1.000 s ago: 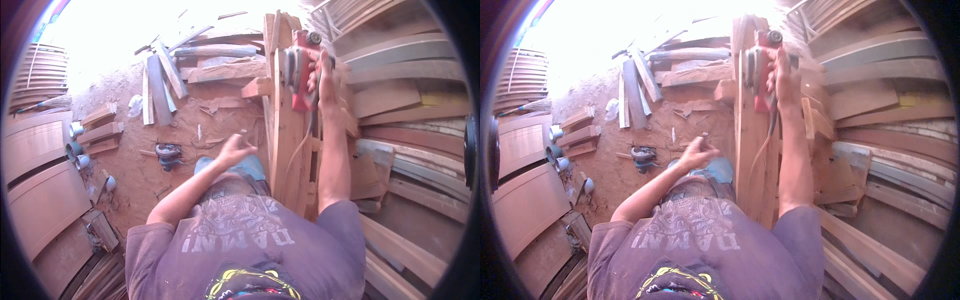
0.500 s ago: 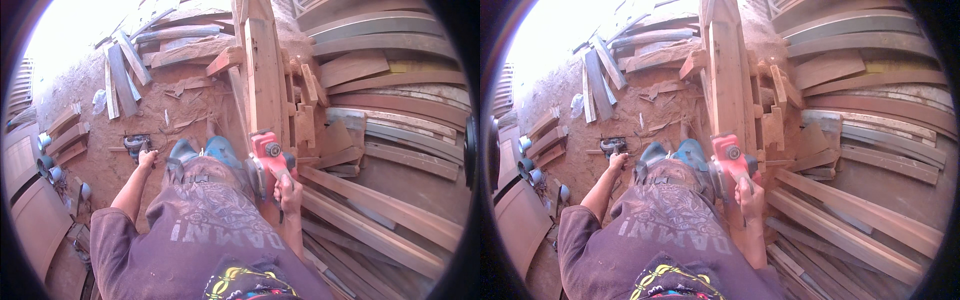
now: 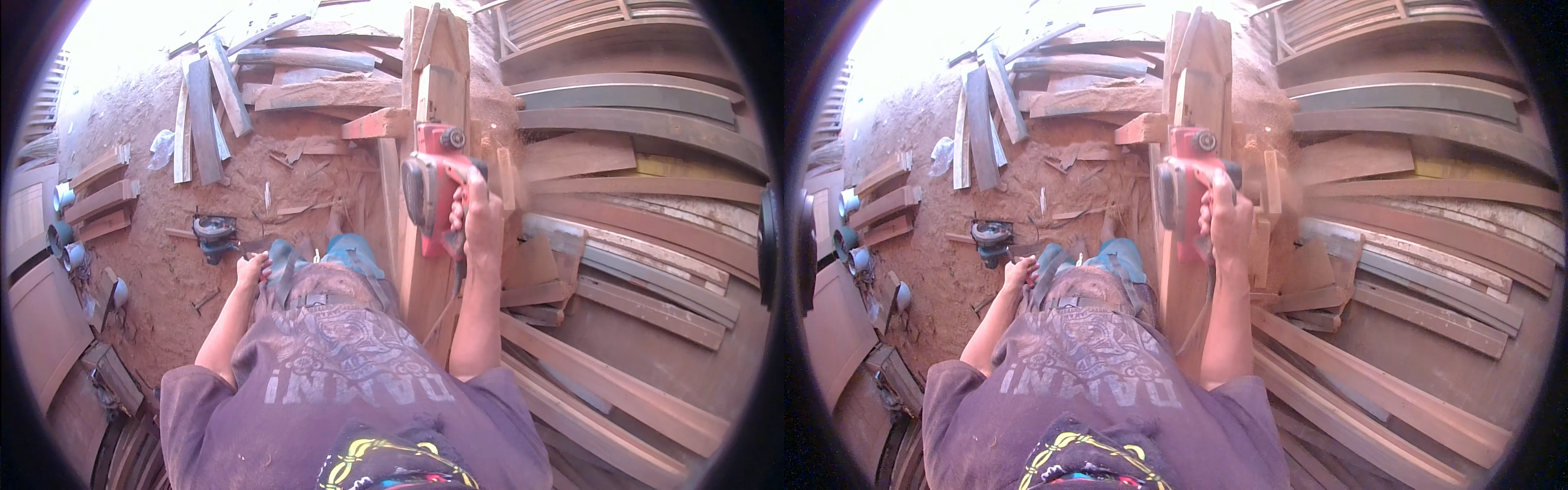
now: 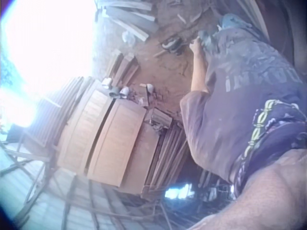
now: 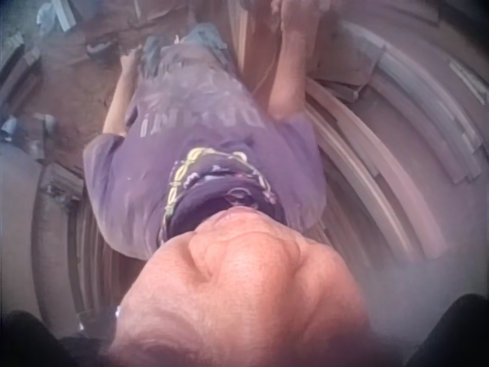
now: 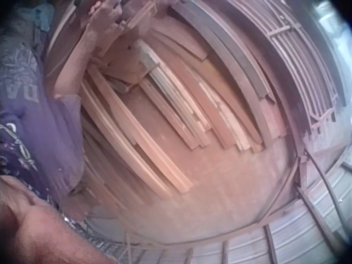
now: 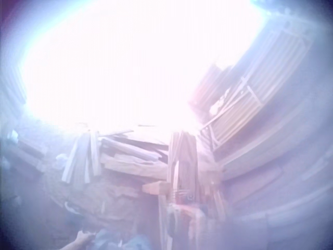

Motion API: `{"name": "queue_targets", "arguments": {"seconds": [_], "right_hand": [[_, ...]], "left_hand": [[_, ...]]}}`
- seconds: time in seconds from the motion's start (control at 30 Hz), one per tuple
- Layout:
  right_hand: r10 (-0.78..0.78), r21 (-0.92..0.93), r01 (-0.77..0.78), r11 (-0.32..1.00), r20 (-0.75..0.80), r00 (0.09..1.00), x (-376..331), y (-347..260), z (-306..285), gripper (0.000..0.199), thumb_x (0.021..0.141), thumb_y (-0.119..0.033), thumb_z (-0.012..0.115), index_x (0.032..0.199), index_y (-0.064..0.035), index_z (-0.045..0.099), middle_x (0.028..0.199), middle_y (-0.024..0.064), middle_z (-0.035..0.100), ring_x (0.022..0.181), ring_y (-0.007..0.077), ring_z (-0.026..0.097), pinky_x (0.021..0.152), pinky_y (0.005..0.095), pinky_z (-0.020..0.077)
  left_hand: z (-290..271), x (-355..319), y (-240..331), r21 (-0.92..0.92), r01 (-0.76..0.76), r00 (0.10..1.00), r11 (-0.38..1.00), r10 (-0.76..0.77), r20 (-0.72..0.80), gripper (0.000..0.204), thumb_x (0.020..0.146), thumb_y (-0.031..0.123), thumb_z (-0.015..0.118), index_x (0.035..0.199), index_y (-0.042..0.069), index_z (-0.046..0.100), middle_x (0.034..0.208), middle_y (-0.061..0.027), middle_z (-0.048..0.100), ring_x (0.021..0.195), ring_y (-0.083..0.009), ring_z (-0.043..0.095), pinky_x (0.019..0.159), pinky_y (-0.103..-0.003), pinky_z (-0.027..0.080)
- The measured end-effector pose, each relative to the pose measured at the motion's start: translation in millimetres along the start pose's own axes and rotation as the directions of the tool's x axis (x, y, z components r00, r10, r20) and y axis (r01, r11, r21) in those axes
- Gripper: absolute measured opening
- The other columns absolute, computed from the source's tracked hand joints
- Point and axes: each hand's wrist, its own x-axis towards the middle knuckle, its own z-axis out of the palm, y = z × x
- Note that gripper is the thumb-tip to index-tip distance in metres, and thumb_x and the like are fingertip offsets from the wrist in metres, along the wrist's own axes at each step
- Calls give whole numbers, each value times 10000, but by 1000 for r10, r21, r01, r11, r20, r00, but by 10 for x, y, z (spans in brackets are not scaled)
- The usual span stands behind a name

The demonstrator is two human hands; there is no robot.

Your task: The person uses a handheld electric sander to smooth the surfaces and edges of a wooden plank. They repeatedly flip and rotate the plank to sand multiple sides, occasionally pausing to inspect the surface. The work occurs in a cluttered woodworking area with stacked lumber.

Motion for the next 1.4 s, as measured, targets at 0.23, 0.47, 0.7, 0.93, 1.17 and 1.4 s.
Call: {"name": "queue_targets", "arguments": {"seconds": [0.23, 0.47, 0.7, 0.93, 1.17, 1.4], "right_hand": [[-133, -20, 135, 991, 95, 987, 1166, -576, 312, 576, 1046, -508, 574, 1136, 24, 775, 718, -38, 492, 519, 57, 452, 437, 249, 365], [-303, 3, 303, 953, 45, 952, 1987, -1032, 584, 627, 1015, -596, 626, 1082, 16, 747, 665, -22, 513, 497, 72, 458, 459, 258, 403], [-357, 207, 338, 918, 56, 933, 779, -350, 41, 631, 1068, -586, 588, 1087, 25, 746, 830, 12, 562, 561, 67, 496, 471, 240, 387], [-122, -60, 120, 991, -22, 992, -1533, 1234, -823, 585, 1105, -520, 558, 1074, 23, 773, 765, -45, 570, 544, 28, 461, 475, 232, 344], [224, 40, -221, 974, -235, 946, -3361, 2145, -1349, 407, 1053, -342, 620, 799, -27, 663, 669, -42, 562, 545, 35, 482, 488, 240, 343], [198, 105, -178, 979, -244, 949, -3247, 2079, -1189, 421, 1061, -361, 616, 770, -56, 609, 673, -39, 526, 541, 43, 469, 489, 237, 335]], "left_hand": [[-92, -69, -52, -224, 14, 994, 975, -38, -104, 248, 911, 120, 804, 1011, 100, 578, 1004, -76, 720, 875, -234, 764, 657, -383, 626], [-129, -270, -48, -233, -47, 998, 971, 33, -62, 305, 904, 164, 844, 1041, 114, 577, 1030, -63, 730, 969, -257, 760, 745, -424, 618], [-378, -318, 71, -65, -41, 998, 997, 38, -53, 227, 930, 161, 811, 1040, 81, 628, 1011, -70, 732, 967, -251, 766, 750, -385, 639], [-457, 58, 491, 128, -21, 996, 992, 10, 86, 114, 954, 80, 719, 1041, 49, 652, 942, -69, 699, 826, -211, 733, 570, -321, 553], [-106, 433, 915, 370, -123, 981, 921, 57, 184, 171, 968, 127, 734, 1082, 8, 689, 946, -101, 736, 707, -210, 695, 566, -341, 530], [457, -6, 1047, 410, -288, 911, 865, 115, 396, 311, 968, 111, 729, 1211, -54, 625, 1224, -182, 704, 1063, -292, 747, 778, -386, 626]]}}
